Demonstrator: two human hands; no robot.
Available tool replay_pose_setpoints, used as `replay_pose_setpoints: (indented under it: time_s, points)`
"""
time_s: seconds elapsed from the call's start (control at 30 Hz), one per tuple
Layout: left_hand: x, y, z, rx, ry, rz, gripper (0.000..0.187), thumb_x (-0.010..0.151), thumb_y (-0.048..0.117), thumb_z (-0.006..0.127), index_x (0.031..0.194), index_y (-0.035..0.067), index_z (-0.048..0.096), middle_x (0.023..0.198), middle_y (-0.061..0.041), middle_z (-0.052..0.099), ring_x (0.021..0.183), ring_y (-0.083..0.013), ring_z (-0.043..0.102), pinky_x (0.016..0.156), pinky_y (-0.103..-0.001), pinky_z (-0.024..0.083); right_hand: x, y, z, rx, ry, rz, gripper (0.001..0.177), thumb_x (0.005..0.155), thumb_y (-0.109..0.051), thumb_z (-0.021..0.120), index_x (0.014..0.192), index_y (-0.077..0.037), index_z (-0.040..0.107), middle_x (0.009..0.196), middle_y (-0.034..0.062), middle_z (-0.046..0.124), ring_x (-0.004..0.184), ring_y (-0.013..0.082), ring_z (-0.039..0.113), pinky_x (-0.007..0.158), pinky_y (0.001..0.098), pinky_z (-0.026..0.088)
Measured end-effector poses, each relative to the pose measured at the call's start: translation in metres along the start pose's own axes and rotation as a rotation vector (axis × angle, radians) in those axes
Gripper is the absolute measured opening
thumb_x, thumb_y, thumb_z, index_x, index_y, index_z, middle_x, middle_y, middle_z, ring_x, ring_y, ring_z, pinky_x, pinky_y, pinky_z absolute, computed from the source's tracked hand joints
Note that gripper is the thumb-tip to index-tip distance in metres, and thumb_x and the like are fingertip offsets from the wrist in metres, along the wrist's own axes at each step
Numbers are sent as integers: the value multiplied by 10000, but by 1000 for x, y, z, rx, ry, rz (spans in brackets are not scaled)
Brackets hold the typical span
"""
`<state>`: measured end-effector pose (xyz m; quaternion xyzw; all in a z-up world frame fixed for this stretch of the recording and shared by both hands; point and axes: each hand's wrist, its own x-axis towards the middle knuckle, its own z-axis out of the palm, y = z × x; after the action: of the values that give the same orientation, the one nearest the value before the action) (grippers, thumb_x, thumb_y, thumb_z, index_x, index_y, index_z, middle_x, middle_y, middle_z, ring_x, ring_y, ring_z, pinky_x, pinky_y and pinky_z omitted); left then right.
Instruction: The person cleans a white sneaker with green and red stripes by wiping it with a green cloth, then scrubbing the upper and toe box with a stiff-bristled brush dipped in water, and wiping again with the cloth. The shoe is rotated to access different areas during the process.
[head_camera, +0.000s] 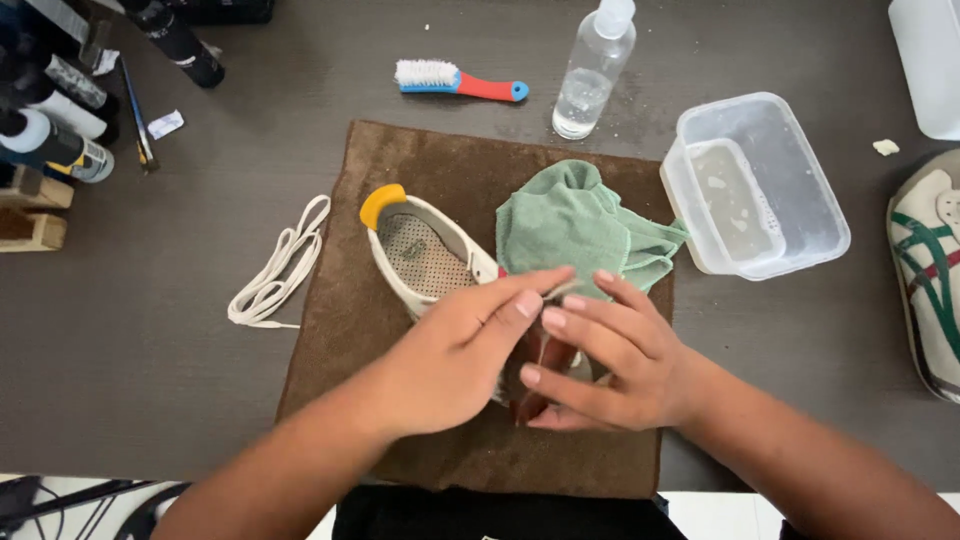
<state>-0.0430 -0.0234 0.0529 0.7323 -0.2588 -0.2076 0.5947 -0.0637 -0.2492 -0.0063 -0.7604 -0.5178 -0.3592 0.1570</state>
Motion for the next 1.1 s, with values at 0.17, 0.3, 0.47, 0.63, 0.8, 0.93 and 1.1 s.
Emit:
replay_pose_setpoints:
  time_s: [0.17,0.3,0.47,0.63,0.8,0.93,1.1]
  points:
    - [0,-81,24,-777,-8,-18,574,1073,402,356,1474,10,478,1512,-181,526,1425,-290,478,1190,-463,398,-1,5,11,-33,5,156,725,985,-700,750,1431,-162,559,1472,271,438,1378,347,511,1250,607,238]
    - [1,-65,21,-1115,-115,85,760,1059,549,338,1525,-50,387,1474,-291,517,1432,-398,494,1248,-509,386,21,-15,16,-41,-46,112,515,1038,-645,573,1292,-208,670,1346,206,614,1240,322,652,1181,619,272]
    - [-7,-80,32,-992,-83,95,747,1068,528,295,1608,15,238,1612,-147,369,1500,-267,372,1211,-445,372,8,-1,12,-154,6,301,736,953,-783,572,1396,-195,570,1374,249,587,1317,327,594,1256,616,106]
    - [-6,-60,33,-1044,-154,210,733,1093,466,339,1626,7,133,1661,-248,287,1533,-318,338,1316,-476,243,9,-12,7,50,-90,266,680,944,-751,573,1302,-177,643,1260,182,569,1150,282,654,1208,648,72]
    - [-6,-56,48,-776,34,256,720,1089,344,484,1605,-36,154,1671,-217,262,1540,-300,317,1293,-457,288,4,0,-1,-92,44,480,777,884,-731,622,1343,-105,583,1398,335,560,1285,408,642,1271,649,152]
    - [-4,-68,54,-837,163,92,708,1048,416,492,1606,46,263,1607,-161,428,1461,-254,442,1215,-400,361,6,-7,-4,-23,-110,362,783,947,-778,497,1421,-156,539,1359,258,569,1356,333,580,1248,599,54]
    - [-6,-60,54,-1118,22,155,695,1103,315,436,1634,9,108,1678,-202,241,1553,-312,277,1285,-454,252,-4,5,-2,-32,-16,594,923,813,-775,690,1455,-138,510,1495,289,501,1432,365,539,1310,588,119]
